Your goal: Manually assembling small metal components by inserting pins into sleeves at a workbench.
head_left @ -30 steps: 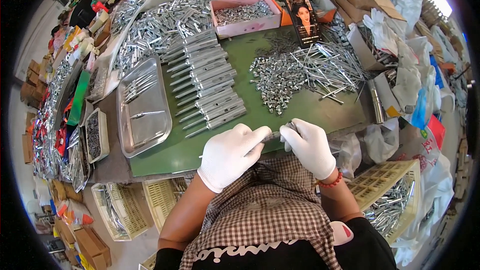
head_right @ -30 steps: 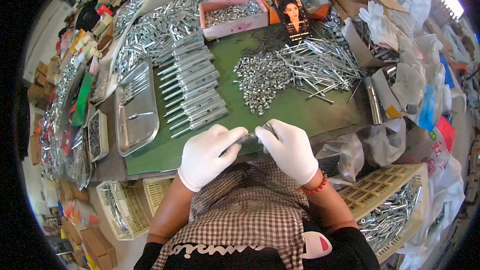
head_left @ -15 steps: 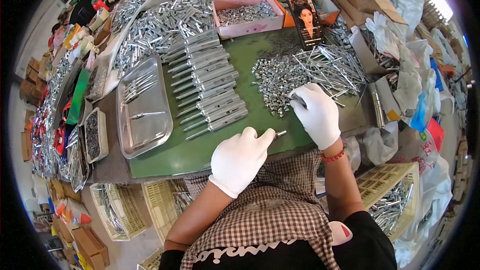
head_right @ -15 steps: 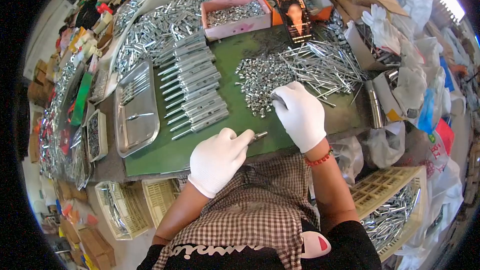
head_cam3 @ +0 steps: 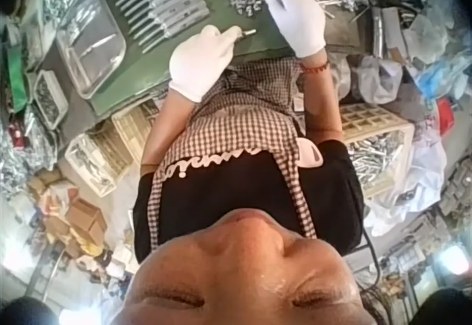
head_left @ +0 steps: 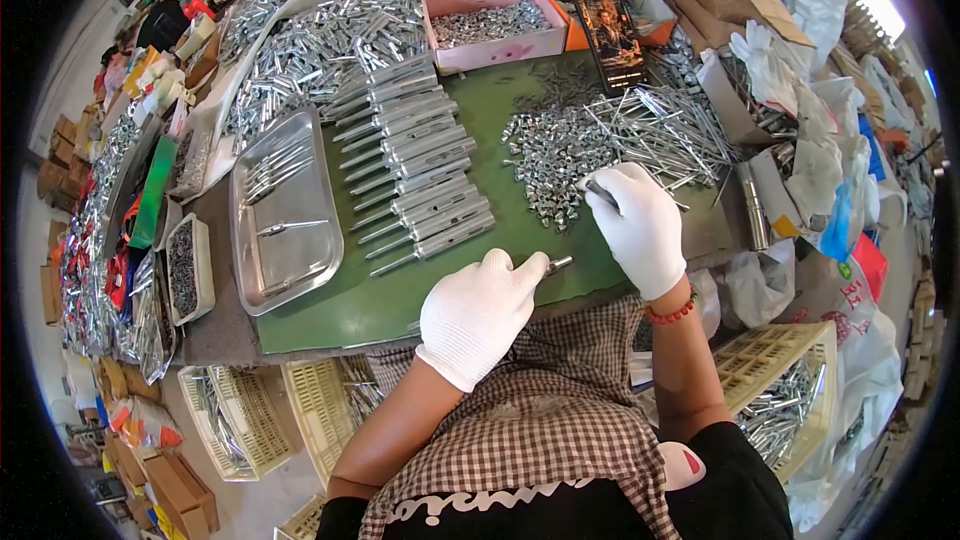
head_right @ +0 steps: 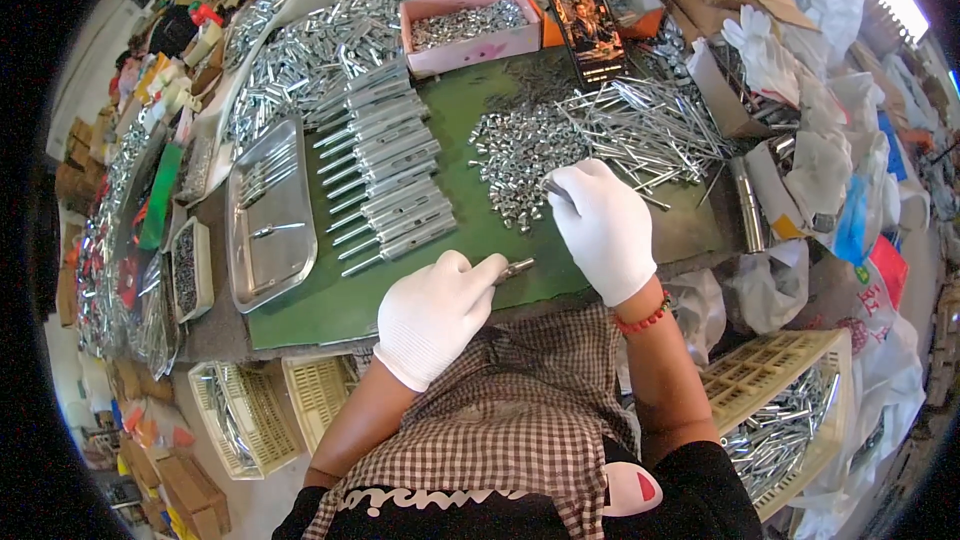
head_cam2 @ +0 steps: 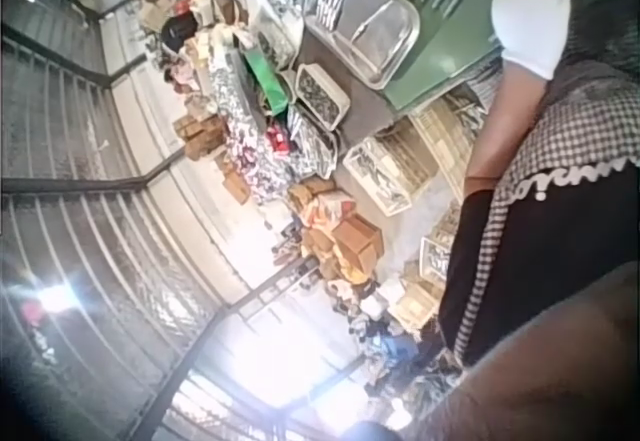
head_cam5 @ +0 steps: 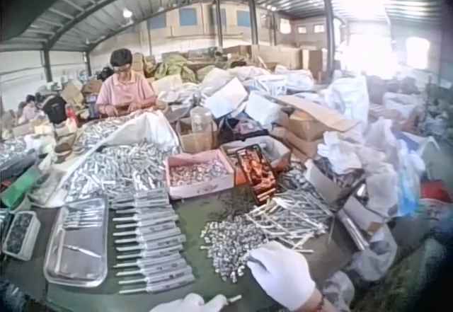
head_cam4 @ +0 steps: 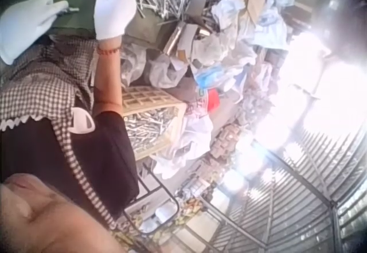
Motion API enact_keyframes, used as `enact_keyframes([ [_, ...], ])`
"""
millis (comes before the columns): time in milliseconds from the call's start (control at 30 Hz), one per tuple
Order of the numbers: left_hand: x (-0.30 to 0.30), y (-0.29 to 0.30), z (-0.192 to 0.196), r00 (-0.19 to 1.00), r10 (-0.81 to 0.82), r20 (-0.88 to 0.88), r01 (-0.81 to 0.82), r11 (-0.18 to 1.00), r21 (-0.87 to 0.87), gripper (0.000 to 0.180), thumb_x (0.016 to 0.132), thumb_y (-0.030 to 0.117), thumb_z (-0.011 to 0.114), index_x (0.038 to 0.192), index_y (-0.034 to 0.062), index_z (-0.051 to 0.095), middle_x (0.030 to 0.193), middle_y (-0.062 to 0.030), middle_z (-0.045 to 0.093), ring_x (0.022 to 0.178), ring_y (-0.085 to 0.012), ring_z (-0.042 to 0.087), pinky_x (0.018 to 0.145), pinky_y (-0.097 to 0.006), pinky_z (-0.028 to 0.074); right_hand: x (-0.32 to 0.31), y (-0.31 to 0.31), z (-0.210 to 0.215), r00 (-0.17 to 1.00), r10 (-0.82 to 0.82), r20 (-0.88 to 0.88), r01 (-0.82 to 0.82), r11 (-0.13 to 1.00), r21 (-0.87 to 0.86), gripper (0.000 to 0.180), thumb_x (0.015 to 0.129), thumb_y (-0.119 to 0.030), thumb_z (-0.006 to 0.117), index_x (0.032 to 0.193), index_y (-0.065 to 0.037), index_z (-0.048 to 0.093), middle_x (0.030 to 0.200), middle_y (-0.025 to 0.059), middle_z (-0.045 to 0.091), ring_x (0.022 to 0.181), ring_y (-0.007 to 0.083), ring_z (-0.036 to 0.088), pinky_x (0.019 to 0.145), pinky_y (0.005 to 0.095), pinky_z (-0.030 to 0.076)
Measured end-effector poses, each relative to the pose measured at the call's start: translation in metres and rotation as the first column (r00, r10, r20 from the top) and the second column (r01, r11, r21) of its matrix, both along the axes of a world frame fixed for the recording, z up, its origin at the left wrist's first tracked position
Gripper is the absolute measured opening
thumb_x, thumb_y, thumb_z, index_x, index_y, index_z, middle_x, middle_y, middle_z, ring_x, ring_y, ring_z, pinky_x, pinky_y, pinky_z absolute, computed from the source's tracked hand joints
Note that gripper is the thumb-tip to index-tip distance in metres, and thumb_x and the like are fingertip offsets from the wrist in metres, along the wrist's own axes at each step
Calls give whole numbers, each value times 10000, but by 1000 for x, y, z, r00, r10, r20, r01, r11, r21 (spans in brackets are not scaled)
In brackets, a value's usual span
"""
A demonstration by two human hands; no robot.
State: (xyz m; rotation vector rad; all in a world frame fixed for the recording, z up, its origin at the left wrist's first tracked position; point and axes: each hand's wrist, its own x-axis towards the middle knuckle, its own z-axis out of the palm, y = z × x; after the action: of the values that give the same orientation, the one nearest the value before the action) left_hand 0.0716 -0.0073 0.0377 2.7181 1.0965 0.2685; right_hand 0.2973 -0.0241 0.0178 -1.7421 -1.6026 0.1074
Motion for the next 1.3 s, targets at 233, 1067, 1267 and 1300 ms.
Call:
enact_keyframes([
  [233,0,0,-3,999,-4,50,4,1000,-8,215,929,202,620,1134,222,682,799,-82,572,628,-291,631,553,-418,513,-8,15,-5,994,-58,91,68,992,-108,148,883,-218,733,955,-90,716,885,109,662,790,339,680,709,437,548],
  [1067,0,1,-3,1000,-2,19,2,1000,-2,189,928,184,606,1104,220,664,808,-96,593,626,-314,628,544,-433,500,-24,-34,11,991,125,-46,-128,989,-69,94,887,-181,735,924,-95,725,890,114,705,811,342,689,705,426,550],
  [1267,-1,1,-1,997,18,72,-15,999,-45,200,916,193,634,1108,231,673,801,-83,583,630,-305,626,559,-427,500,2,-1,-3,987,-155,38,157,985,-67,147,871,-216,752,888,-76,712,849,127,691,787,339,678,682,419,526],
  [1300,-1,2,-1,997,17,70,-14,999,-43,200,916,193,634,1108,231,673,801,-83,583,630,-305,626,559,-427,500,3,1,-5,986,-159,56,164,982,-98,161,869,-217,748,889,-61,714,851,128,698,786,339,677,689,410,523],
])
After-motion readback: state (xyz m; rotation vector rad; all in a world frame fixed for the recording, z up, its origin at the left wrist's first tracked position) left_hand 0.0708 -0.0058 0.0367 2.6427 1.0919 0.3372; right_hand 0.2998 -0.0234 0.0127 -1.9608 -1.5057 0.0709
